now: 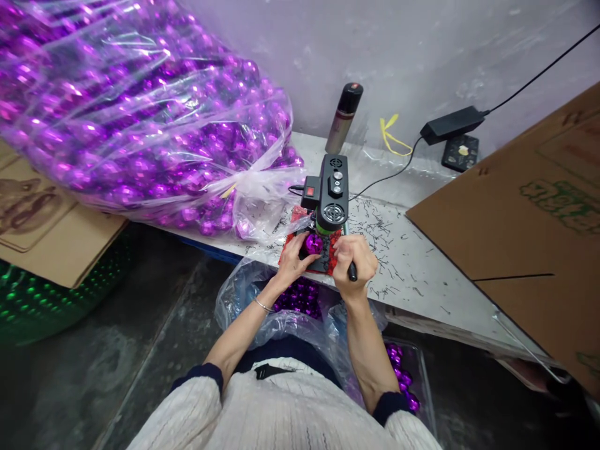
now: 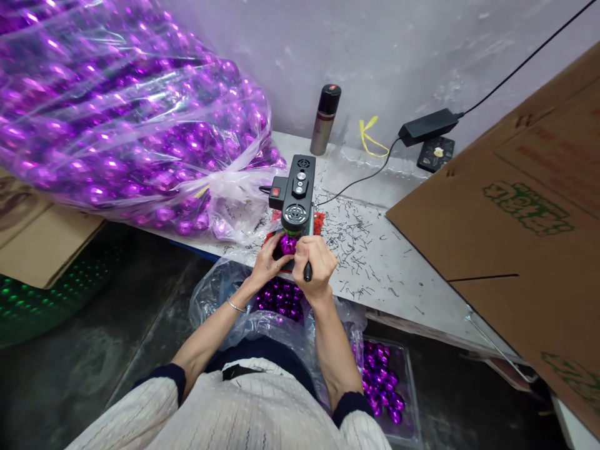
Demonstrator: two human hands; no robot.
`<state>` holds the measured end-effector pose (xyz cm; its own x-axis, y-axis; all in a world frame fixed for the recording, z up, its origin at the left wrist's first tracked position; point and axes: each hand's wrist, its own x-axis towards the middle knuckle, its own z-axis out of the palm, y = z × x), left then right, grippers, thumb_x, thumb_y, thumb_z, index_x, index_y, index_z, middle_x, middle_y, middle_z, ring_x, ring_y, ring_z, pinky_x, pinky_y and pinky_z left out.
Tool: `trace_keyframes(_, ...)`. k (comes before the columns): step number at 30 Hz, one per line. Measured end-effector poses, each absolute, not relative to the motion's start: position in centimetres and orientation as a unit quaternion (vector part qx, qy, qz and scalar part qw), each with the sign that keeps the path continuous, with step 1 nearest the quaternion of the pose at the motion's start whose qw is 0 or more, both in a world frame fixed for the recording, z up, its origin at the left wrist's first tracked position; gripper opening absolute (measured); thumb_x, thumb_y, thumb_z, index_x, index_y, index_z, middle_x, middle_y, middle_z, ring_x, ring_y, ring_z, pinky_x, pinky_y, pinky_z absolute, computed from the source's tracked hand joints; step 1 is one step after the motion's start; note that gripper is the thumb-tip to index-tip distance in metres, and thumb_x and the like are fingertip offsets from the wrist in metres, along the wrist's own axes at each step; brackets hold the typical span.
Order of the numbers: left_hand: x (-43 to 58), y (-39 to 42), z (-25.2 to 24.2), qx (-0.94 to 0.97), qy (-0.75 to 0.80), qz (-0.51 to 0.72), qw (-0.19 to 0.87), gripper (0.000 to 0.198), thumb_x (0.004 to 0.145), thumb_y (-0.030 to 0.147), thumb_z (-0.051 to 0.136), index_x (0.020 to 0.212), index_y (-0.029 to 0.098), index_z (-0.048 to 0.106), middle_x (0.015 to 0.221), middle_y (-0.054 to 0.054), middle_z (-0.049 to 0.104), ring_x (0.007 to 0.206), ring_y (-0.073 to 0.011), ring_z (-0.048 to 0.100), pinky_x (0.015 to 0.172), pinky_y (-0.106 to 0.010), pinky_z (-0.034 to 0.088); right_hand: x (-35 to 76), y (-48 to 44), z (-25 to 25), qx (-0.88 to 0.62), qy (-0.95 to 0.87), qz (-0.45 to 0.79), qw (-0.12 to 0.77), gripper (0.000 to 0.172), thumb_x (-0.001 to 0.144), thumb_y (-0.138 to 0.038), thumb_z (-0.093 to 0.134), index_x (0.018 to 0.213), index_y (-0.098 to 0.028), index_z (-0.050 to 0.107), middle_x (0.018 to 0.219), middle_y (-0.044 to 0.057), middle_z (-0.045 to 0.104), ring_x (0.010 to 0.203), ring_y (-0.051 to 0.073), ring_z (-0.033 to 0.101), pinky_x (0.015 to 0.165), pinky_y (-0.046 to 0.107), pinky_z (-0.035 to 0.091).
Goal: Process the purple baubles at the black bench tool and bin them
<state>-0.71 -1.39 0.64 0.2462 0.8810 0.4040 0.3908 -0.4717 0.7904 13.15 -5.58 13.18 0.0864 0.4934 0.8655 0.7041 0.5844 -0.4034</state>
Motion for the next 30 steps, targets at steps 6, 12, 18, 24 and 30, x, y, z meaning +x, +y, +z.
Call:
trace_keyframes(6,-0.5,-1.1,0.2,0.745,0.434,0.422,0.28,0.067,0.088,0.054,0.07,0.142,0.02,0.051,0.137,-0.016,0.063,0.129,-0.0305,0.06,0.11,-0.05,0.049,13.2,-5.7,13.2,-0.445,-0.669,-0.075,0.591,0.024,0.095,-0.012,0.045,0.075,-0.022,0.051,0.069,0.0,0.061,0.064,0.013,0.058,0.061,0.028,0.043)
trace_keyframes(12,-0.1,-0.3,0.1,0.732,0.415,0.432,0.325,0.068,0.086,0.053,0.073,0.141,0.02,0.052,0.138,-0.016,0.062,0.131,-0.0311,0.057,0.113,-0.05,0.045,13.1,-5.7,13.1,-0.452,-0.666,-0.083,0.588,0.025,0.096,-0.014,0.044,0.074,-0.023,0.051,0.069,0.0,0.061,0.063,0.013,0.059,0.06,0.028,0.046)
trace_keyframes(18,-0.1,-0.6,0.2,0.723,0.419,0.432,0.339,0.067,0.084,0.054,0.074,0.14,0.021,0.055,0.138,-0.015,0.063,0.131,-0.031,0.057,0.113,-0.05,0.044,13.0,-5.8,11.1,-0.448,-0.655,-0.089,0.602,0.024,0.097,-0.018,0.045,0.075,-0.023,0.052,0.069,0.0,0.062,0.062,0.013,0.06,0.059,0.029,0.047)
trace_keyframes(24,-0.2,-0.8,0.3,0.726,0.418,0.433,0.333,0.068,0.085,0.054,0.074,0.14,0.02,0.054,0.136,-0.015,0.063,0.131,-0.0315,0.058,0.114,-0.051,0.043,12.9,-5.4,7.7,-0.43,-0.643,-0.105,0.625,0.028,0.101,-0.029,0.042,0.074,-0.023,0.05,0.07,0.0,0.06,0.059,0.012,0.055,0.061,0.031,0.046)
trace_keyframes(30,-0.2,-0.8,0.3,0.732,0.414,0.433,0.325,0.063,0.088,0.052,0.071,0.139,0.019,0.054,0.135,-0.016,0.064,0.131,-0.0307,0.058,0.116,-0.052,0.04,12.5,-5.1,6.9,-0.43,-0.62,-0.106,0.648,0.03,0.101,-0.031,0.04,0.074,-0.024,0.048,0.069,-0.001,0.058,0.058,0.012,0.052,0.063,0.033,0.043)
